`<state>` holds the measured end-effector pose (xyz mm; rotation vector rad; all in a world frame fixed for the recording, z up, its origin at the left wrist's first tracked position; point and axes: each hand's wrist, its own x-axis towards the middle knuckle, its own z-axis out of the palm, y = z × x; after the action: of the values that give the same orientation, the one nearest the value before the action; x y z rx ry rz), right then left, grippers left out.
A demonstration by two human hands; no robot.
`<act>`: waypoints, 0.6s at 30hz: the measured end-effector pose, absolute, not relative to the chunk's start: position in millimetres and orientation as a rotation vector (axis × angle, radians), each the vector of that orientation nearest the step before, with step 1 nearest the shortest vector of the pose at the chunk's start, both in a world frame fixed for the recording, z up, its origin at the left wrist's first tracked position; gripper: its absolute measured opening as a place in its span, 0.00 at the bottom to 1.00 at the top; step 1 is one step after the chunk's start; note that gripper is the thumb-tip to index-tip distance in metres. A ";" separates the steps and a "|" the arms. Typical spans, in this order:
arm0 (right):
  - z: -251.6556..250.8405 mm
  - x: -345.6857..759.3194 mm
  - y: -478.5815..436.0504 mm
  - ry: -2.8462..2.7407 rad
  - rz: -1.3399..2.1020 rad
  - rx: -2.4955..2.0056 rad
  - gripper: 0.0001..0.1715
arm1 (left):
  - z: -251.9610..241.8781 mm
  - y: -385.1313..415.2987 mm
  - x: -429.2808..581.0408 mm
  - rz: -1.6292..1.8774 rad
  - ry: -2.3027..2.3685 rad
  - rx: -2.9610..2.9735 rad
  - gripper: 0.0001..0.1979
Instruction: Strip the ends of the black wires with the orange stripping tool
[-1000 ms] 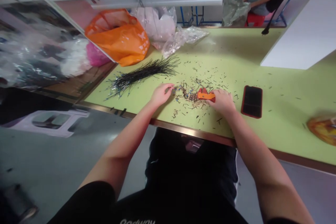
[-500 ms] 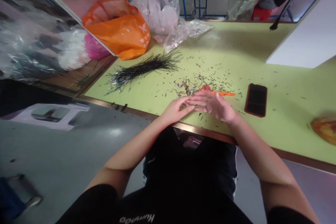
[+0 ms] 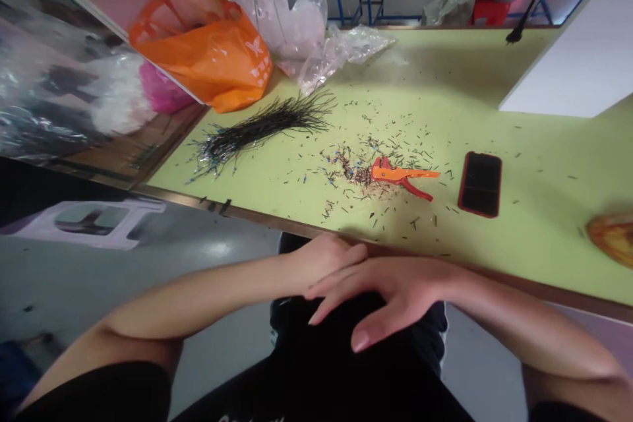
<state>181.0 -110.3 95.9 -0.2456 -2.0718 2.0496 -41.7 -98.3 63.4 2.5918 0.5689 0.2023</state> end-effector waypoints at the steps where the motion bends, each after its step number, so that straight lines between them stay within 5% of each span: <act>1: 95.6 175.5 -119.3 -2.049 2.059 -0.236 0.33 | 63.5 -105.5 -44.9 0.169 0.534 2.642 0.13; 11: 89.7 178.5 -151.5 -2.148 1.872 -0.260 0.33 | 62.0 -120.0 -74.6 0.110 0.470 2.632 0.14; 15: 89.0 194.1 -129.4 -2.316 1.748 -0.787 0.28 | 62.8 -94.9 -87.3 0.207 0.802 2.585 0.20; 18: 79.5 180.7 -124.6 -2.310 1.843 -0.639 0.39 | 67.7 -97.9 -72.2 0.177 0.696 2.598 0.15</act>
<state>180.7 -124.6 79.5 -0.6390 -2.3099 1.8431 -72.2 -97.9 67.7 2.5981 0.6955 0.1771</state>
